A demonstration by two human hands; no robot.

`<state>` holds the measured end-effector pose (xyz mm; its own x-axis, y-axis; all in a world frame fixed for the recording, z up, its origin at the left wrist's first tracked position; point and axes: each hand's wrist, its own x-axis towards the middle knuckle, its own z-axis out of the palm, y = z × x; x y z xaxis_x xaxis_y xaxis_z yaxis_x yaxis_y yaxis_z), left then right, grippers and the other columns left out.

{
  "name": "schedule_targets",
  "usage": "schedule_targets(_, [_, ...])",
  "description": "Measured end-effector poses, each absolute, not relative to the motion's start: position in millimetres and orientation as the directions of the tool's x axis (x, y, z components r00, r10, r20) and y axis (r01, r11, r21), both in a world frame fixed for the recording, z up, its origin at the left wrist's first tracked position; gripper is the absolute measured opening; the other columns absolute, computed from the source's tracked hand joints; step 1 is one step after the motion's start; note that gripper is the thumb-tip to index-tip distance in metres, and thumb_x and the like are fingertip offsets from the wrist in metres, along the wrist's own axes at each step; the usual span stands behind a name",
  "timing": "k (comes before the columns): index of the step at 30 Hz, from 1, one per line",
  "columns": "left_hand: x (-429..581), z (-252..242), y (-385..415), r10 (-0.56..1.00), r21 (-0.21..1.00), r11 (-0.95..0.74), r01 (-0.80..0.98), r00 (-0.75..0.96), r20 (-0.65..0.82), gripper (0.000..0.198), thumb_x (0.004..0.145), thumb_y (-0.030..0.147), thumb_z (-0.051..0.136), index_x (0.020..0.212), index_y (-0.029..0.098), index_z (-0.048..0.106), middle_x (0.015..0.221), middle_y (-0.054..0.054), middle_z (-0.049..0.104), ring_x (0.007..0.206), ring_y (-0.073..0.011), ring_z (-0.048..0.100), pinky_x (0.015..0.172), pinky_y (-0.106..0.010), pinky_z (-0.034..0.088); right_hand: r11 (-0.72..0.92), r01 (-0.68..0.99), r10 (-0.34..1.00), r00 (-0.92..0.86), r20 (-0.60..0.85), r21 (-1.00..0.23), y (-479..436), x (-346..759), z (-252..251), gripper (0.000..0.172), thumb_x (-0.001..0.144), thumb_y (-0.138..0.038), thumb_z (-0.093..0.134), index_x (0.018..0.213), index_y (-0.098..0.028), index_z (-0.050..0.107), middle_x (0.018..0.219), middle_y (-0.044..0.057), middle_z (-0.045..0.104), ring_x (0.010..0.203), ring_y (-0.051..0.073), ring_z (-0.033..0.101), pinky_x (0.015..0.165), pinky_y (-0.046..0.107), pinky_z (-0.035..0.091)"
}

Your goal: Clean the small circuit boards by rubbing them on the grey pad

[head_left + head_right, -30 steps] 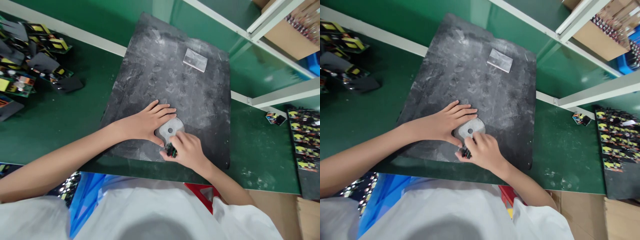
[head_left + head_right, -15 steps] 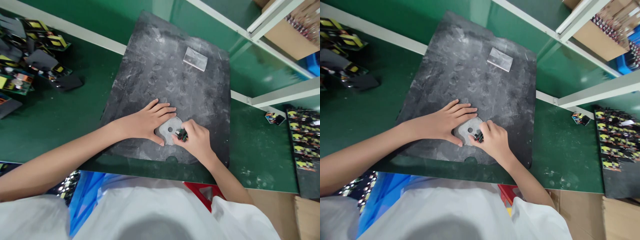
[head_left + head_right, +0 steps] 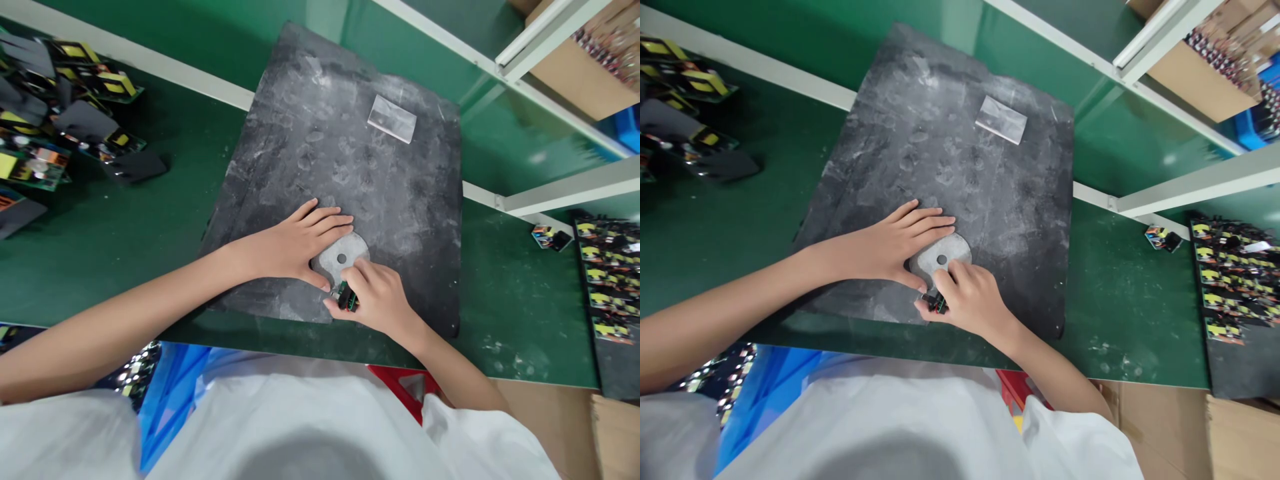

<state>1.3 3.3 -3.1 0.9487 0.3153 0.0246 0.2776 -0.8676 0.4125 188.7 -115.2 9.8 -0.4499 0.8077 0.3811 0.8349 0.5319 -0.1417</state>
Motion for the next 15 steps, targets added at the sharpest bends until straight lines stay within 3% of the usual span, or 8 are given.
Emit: schedule_targets(15, [1.3, -3.1, 2.8, 0.310, 0.417, -0.870, 0.261, 0.949, 0.051, 0.092, 0.084, 0.071, 0.048, 0.152, 0.012, 0.026, 0.156, -0.013, 0.029, 0.145, -0.0340, 0.019, 0.119, -0.049, 0.001, 0.512, 0.853, 0.809, -0.440, 0.389, -0.099, -111.4, 192.5, 11.9, 0.030, 0.089, -0.045, 0.049, 0.075, -0.019, 0.050, 0.062, -0.002, 0.048, 0.053, 0.010, 0.045, 0.048, 0.022, 0.033])
